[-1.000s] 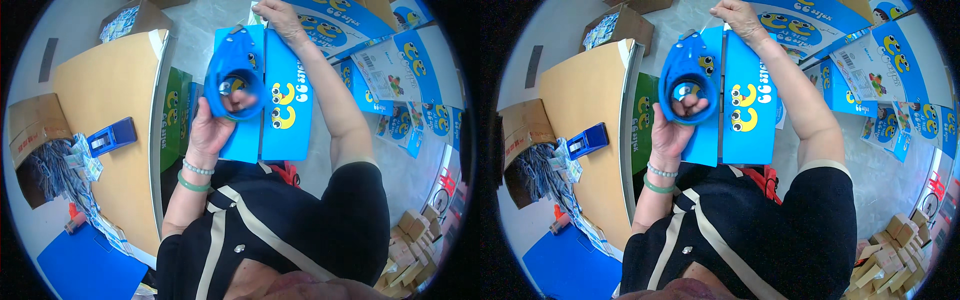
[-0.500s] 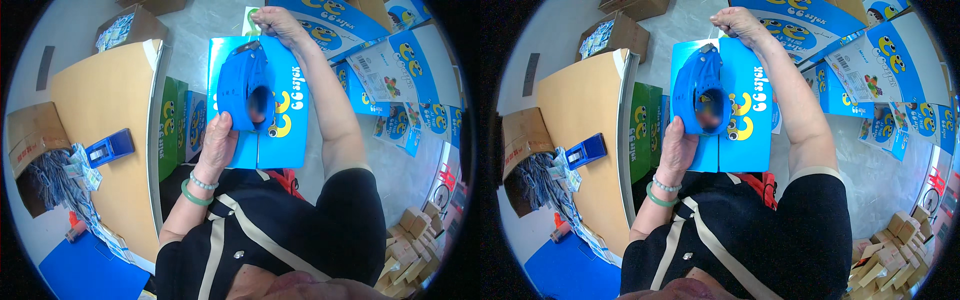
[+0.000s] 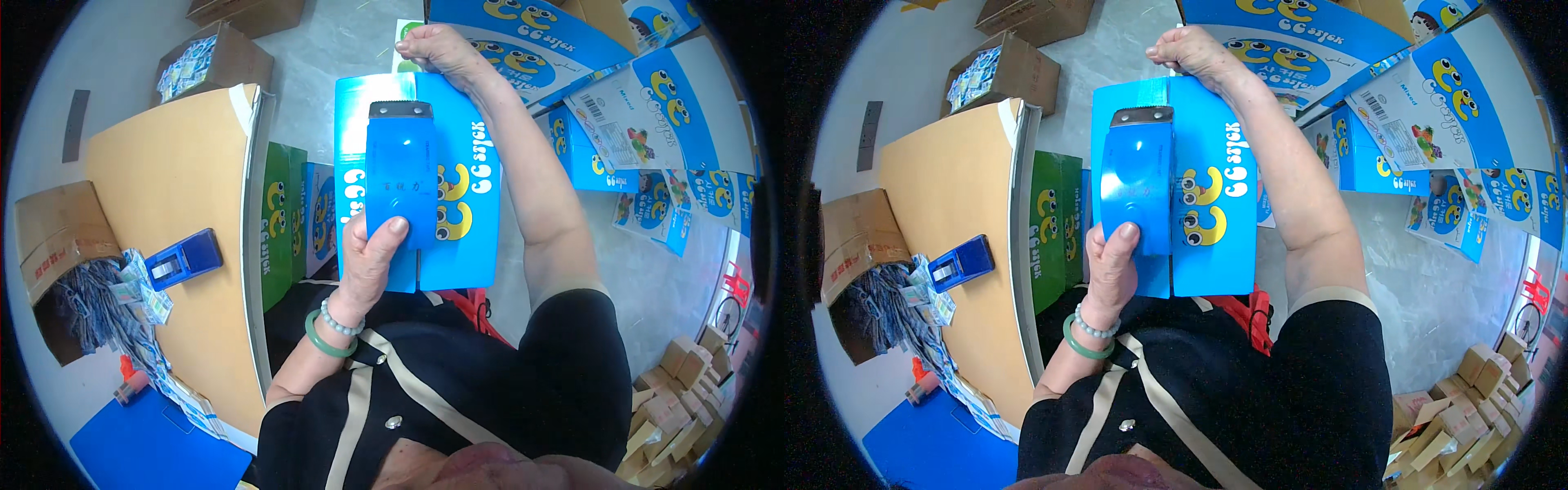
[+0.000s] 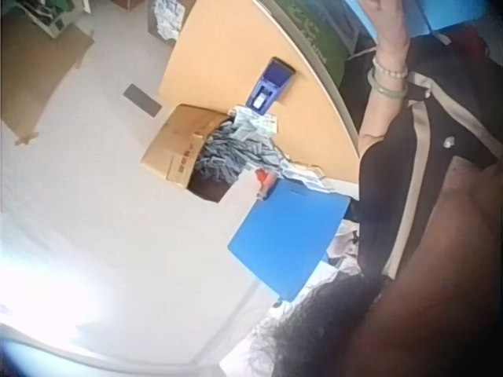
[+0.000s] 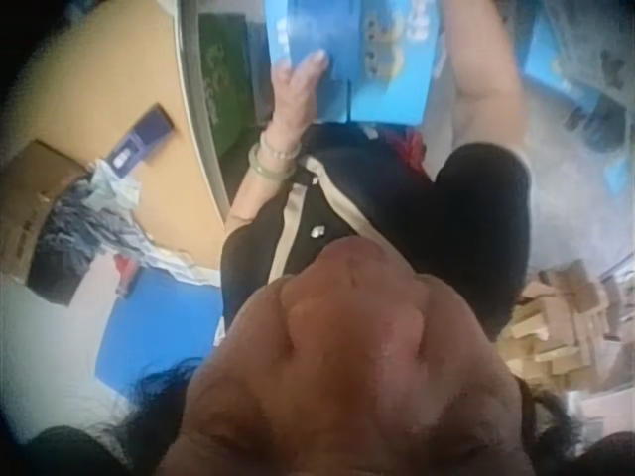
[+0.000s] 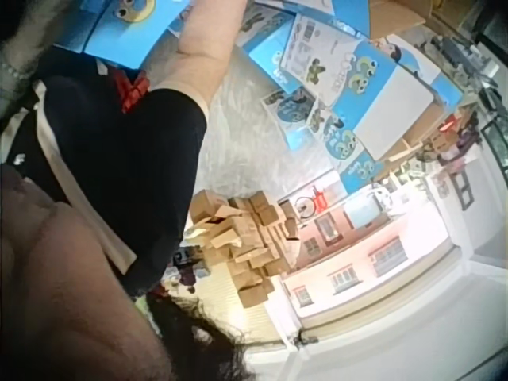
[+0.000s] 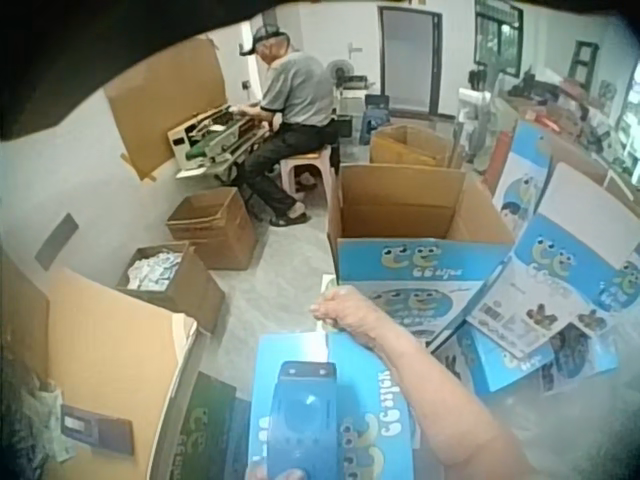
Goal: Sorting small packets and placing them into cardboard boxes at a packaging station.
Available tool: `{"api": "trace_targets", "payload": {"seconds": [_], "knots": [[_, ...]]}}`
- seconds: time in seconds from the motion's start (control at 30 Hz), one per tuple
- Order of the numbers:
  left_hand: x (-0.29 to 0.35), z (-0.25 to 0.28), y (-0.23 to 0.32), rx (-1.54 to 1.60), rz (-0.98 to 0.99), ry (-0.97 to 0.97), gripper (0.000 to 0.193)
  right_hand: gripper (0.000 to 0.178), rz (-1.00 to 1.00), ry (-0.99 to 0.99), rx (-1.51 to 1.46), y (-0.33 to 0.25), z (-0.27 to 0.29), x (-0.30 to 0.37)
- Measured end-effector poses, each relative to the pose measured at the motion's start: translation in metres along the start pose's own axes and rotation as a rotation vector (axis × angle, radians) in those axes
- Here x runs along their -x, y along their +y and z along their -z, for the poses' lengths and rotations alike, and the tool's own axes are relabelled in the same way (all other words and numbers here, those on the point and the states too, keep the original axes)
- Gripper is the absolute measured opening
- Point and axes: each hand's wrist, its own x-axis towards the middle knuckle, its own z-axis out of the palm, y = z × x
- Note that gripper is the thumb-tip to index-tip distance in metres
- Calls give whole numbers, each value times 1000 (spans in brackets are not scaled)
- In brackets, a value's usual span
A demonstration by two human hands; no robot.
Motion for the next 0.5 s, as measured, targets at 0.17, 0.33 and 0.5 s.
{"api": "trace_targets", "payload": {"seconds": [0.17,0.33,0.5], "knots": [[8,-17,11,91,65,0,37,16,15,77,-135,-3,8,8],[10,-18,7,-154,58,-33,41,14,-14,25,-39,1,16,-4],[12,-10,-5,-21,89,-16,45,23,-16,133,-28,23,11,-10]]}}
